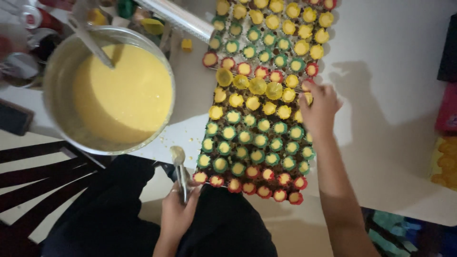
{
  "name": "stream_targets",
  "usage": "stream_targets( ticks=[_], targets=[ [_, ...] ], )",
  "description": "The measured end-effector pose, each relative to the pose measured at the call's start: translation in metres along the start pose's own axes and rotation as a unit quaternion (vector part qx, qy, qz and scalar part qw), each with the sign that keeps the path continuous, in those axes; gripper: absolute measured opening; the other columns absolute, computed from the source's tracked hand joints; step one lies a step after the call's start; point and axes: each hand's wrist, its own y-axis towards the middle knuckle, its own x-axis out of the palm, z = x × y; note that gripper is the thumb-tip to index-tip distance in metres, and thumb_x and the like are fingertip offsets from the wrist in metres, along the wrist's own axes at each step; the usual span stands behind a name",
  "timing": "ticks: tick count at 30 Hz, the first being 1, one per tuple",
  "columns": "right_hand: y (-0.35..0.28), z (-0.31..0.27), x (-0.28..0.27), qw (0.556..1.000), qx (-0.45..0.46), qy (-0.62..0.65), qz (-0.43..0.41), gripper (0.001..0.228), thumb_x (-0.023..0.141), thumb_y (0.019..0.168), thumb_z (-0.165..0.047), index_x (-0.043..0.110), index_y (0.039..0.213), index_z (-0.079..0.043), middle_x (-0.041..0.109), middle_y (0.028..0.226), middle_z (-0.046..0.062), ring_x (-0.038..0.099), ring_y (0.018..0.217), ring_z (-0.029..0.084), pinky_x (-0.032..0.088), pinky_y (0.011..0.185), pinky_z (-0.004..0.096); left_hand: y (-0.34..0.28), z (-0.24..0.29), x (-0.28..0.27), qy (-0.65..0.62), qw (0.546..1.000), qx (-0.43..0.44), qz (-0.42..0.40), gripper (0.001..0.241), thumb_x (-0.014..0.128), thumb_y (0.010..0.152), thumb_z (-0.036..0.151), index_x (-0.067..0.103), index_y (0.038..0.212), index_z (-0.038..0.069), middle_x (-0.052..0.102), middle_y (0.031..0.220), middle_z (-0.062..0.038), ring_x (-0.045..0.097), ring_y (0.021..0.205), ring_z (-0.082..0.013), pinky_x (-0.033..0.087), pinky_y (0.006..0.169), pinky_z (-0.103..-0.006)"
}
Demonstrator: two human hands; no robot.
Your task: Scoop batter from a large bowl into individual small molds using an ice cream scoop.
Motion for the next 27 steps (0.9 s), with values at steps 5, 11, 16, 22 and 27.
stream_targets(
  ticks=[5, 11, 16, 22, 27],
  targets=[
    [-0.128, -0.096, 0.009, 0.944, -0.026, 0.328, 0.019, 0.018, 0.063, 0.102, 0.001, 0.051, 0.110, -0.010, 0.059, 0.108, 0.007, 0.069, 0.093, 0.013, 0.064, 0.077, 0.026, 0.002, 0.024, 0.004, -0.041, 0.999, 0.019, 0.021, 0.021, 0.068, 0.089, 0.022, 0.070, 0.104, 0.007, 0.070, 0.069, -0.010, 0.064, 0.061, -0.0172, 0.053, 0.060, -0.0341],
    [-0.227, -0.192, 0.021, 0.710, 0.107, 0.600, -0.352, 0.073, 0.057, 0.099, -0.048, 0.033, 0.153, -0.005, 0.051, 0.143, 0.013, 0.056, 0.128, 0.019, 0.052, 0.101, 0.036, 0.005, 0.040, 0.003, -0.088, 0.992, 0.063, 0.058, 0.033, 0.061, 0.095, 0.027, 0.062, 0.114, 0.000, 0.074, 0.081, -0.015, 0.075, 0.075, -0.0266, 0.057, 0.068, -0.0387],
    [-0.208, -0.231, 0.028, 0.674, 0.058, 0.602, -0.425, 0.085, 0.056, 0.098, -0.056, 0.026, 0.160, -0.007, 0.049, 0.146, 0.012, 0.051, 0.125, 0.020, 0.045, 0.103, 0.033, 0.014, 0.042, -0.014, -0.021, 0.990, 0.080, 0.117, 0.062, 0.071, 0.088, 0.039, 0.053, 0.121, -0.010, 0.072, 0.084, -0.025, 0.073, 0.075, -0.0377, 0.057, 0.066, -0.0438],
    [-0.173, -0.254, 0.064, 0.633, 0.090, 0.627, -0.445, 0.066, 0.051, 0.106, -0.050, 0.051, 0.157, -0.009, 0.061, 0.106, 0.010, 0.054, 0.087, 0.024, 0.046, 0.076, 0.037, 0.015, 0.050, -0.067, -0.057, 0.994, 0.046, 0.086, 0.064, 0.065, 0.092, 0.046, 0.057, 0.126, -0.007, 0.074, 0.098, -0.028, 0.075, 0.093, -0.0369, 0.057, 0.081, -0.0414],
    [-0.099, -0.287, 0.026, 0.836, -0.036, 0.367, -0.405, 0.050, 0.048, 0.105, -0.047, 0.059, 0.142, -0.014, 0.071, 0.107, 0.007, 0.066, 0.094, 0.022, 0.054, 0.082, 0.039, 0.001, 0.008, -0.156, -0.047, 0.971, 0.067, 0.223, 0.052, 0.056, 0.101, 0.041, 0.062, 0.131, 0.000, 0.069, 0.124, -0.024, 0.066, 0.116, -0.0361, 0.051, 0.097, -0.0436]
  ],
)
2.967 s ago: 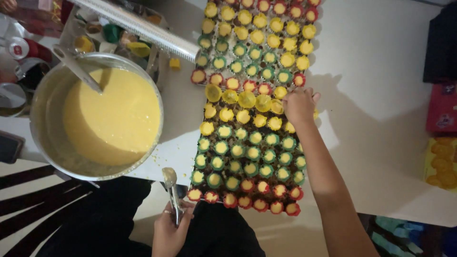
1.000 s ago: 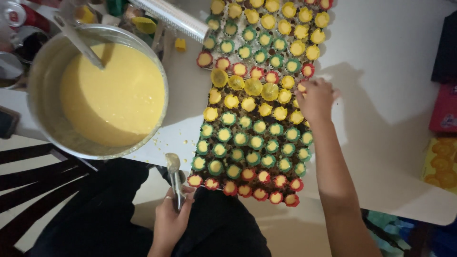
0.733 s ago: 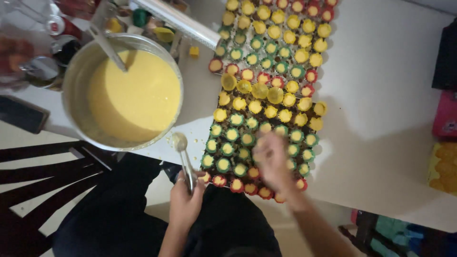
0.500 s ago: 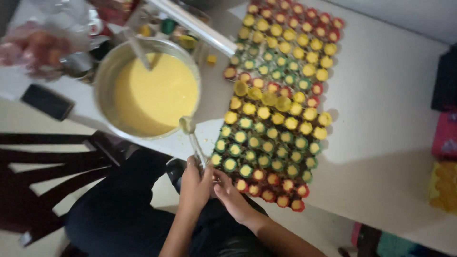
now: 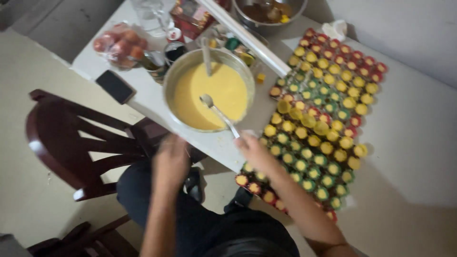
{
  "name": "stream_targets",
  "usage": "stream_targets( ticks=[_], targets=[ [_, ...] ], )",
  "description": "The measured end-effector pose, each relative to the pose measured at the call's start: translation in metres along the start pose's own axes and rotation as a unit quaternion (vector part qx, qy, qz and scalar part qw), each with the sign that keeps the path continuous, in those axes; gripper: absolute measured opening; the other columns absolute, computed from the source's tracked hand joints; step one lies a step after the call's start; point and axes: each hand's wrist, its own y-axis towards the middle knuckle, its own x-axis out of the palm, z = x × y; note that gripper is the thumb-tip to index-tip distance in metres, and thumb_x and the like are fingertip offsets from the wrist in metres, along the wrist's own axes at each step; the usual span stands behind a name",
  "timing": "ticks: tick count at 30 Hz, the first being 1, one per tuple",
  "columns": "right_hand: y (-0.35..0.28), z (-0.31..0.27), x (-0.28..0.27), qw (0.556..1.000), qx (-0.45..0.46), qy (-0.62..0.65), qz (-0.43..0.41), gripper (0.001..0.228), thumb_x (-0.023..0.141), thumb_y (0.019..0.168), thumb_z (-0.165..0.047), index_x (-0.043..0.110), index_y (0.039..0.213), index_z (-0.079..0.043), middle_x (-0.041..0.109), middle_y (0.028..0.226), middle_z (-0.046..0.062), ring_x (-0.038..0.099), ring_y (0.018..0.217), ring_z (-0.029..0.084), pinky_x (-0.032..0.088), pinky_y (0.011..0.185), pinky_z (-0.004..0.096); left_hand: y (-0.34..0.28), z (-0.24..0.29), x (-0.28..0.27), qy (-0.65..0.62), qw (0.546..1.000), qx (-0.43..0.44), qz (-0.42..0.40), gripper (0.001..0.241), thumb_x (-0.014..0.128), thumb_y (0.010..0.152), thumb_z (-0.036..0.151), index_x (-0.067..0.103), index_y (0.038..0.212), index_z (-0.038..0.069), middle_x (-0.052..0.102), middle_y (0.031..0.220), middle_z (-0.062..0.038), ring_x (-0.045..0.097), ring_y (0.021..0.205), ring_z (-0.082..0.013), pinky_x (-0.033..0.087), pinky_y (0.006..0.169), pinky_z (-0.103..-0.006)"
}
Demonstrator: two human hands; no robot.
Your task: Scoop batter from a large bowl into individual small molds using an ice cream scoop.
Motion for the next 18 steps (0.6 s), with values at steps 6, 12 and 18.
stream_targets(
  ticks=[6, 12, 18],
  targets=[
    [0.031, -0.122, -0.011, 0.948, -0.009, -0.319, -0.010, 0.038, 0.047, 0.104, -0.034, 0.064, 0.126, -0.009, 0.073, 0.096, 0.020, 0.071, 0.088, 0.036, 0.055, 0.082, 0.049, 0.053, -0.142, -0.150, 0.287, 0.884, 0.075, 0.362, 0.049, 0.070, 0.102, 0.019, 0.050, 0.141, -0.003, 0.059, 0.135, -0.024, 0.064, 0.121, -0.0352, 0.054, 0.106, -0.0438],
    [0.107, -0.111, 0.040, 0.895, 0.020, -0.446, 0.002, 0.039, 0.046, 0.098, -0.033, 0.074, 0.108, -0.009, 0.072, 0.106, 0.020, 0.069, 0.098, 0.039, 0.054, 0.088, 0.052, 0.100, -0.203, -0.181, 0.371, 0.835, 0.002, 0.406, 0.090, 0.086, 0.095, 0.037, 0.034, 0.151, -0.011, 0.055, 0.136, -0.030, 0.064, 0.114, -0.0411, 0.054, 0.095, -0.0429],
    [0.125, -0.121, 0.045, 0.904, 0.052, -0.422, -0.040, 0.043, 0.046, 0.100, -0.031, 0.075, 0.092, 0.000, 0.073, 0.086, 0.022, 0.073, 0.076, 0.036, 0.058, 0.076, 0.049, 0.094, -0.178, -0.176, 0.232, 0.884, 0.001, 0.407, 0.085, 0.084, 0.096, 0.031, 0.034, 0.151, -0.009, 0.068, 0.123, -0.028, 0.071, 0.110, -0.0392, 0.059, 0.096, -0.0418]
  ],
)
